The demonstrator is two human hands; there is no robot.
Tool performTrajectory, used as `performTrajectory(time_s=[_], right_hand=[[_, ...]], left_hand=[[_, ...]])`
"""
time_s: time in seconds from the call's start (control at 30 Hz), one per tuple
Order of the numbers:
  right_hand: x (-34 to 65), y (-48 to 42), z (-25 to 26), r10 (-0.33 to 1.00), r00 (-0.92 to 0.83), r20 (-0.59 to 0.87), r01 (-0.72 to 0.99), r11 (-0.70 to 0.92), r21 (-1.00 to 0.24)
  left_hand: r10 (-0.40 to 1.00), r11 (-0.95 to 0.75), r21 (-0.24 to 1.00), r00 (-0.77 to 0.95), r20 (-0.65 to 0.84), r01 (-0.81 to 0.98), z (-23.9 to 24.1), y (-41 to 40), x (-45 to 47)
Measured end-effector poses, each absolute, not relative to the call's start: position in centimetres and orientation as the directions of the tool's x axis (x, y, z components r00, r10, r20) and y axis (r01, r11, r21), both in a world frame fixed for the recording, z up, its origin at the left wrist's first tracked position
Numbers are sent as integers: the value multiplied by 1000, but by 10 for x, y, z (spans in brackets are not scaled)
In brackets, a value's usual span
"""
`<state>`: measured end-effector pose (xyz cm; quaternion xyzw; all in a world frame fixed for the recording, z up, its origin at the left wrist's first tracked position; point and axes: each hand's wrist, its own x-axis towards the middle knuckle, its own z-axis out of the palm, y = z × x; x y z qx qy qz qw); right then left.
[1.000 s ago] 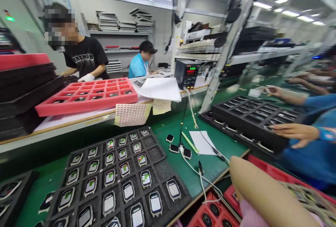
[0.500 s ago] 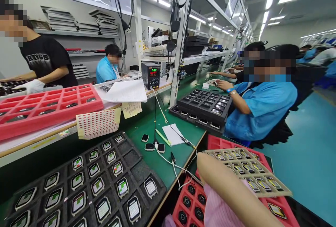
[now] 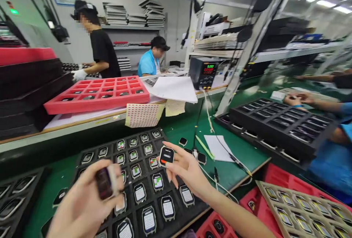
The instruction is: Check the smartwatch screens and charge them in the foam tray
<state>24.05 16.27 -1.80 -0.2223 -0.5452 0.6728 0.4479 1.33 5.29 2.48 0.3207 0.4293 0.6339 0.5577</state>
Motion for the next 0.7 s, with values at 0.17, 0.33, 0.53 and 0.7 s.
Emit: performTrajectory(time_s=[0.17,0.33,0.53,0.7], right_hand=[[228,172,-29,785,-602,144,-258,-20,-966],[220,171,-28,768,-628,125,-244,-42,-969],[215,168,-25,832,-545,106,-94,65,-993],[214,170,-24,831,-548,97,-66,73,-995]], left_hand=[[985,98,893,-86,-150,-438,5,83,31],[999,38,937,-1,-41,-348,-21,98,31],[996,-28,950,74,53,-310,-31,97,25],[991,-66,958,91,95,-278,-31,95,25]])
